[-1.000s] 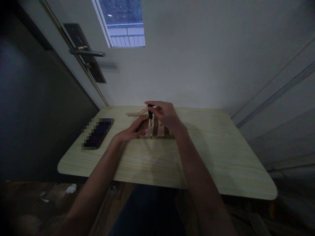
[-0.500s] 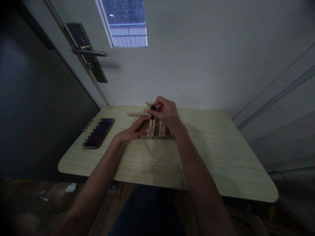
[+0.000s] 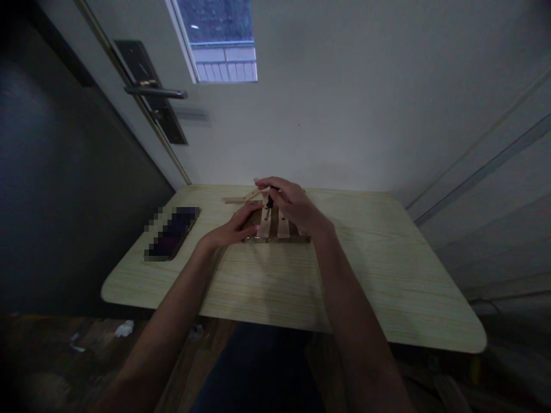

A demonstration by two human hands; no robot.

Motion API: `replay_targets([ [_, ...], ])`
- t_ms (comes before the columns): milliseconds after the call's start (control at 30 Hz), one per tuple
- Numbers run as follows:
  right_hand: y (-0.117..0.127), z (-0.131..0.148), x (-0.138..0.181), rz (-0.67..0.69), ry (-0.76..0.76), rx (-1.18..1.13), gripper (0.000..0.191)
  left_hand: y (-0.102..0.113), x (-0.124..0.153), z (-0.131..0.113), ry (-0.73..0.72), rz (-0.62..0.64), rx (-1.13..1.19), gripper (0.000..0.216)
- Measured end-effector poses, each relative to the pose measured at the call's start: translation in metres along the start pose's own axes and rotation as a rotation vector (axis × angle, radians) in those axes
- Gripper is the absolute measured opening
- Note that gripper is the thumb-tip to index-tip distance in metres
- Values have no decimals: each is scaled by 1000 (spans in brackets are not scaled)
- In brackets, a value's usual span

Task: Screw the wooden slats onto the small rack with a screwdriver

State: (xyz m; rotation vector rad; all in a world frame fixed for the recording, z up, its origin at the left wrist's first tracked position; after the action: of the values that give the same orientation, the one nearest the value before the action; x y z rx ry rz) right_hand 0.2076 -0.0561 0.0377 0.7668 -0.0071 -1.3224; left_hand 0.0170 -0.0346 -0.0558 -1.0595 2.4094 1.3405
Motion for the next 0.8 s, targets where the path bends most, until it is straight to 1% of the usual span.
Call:
replay_targets([
  [133,-1,-5,0,28,-33,-24,23,1,1,-1,16,1,10,59],
  [233,-3,-9,0,54,-50,-139,19,1,3,1,51,6,22,60],
  [300,-4,-12,-1,43,-88,-229,20,0,4,2,71,11,37,61],
  [367,-6,-14,-1,-5,-131,-269,23,0,4,4,69,10,48,63],
  [500,-7,-12,-2,-105,-170,-249,34,-1,4,6,33,-14,56,66],
  [600,-6,-9,-3,-154,-157,-196,41,-2,5,7,36,-7,49,68],
  [700,-5,-8,-3,-159,-127,-143,33,-2,5,8,48,13,34,66],
  [800,-5,-8,-3,-106,-83,-88,22,-1,4,7,16,-2,28,64],
])
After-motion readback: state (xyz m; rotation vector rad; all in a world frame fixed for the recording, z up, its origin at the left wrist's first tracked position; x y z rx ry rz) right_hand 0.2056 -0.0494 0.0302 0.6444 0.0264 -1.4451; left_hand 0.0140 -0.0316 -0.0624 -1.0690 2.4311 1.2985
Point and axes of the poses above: each hand's wrist, its own x-axis away from the middle knuckle, its own y-axis out of the back of the hand, z = x × y, the point moved 3 cm from there along -x, towards the middle knuckle, and after that the axes turned 13 degrees about -y, right-handed, at the moved point
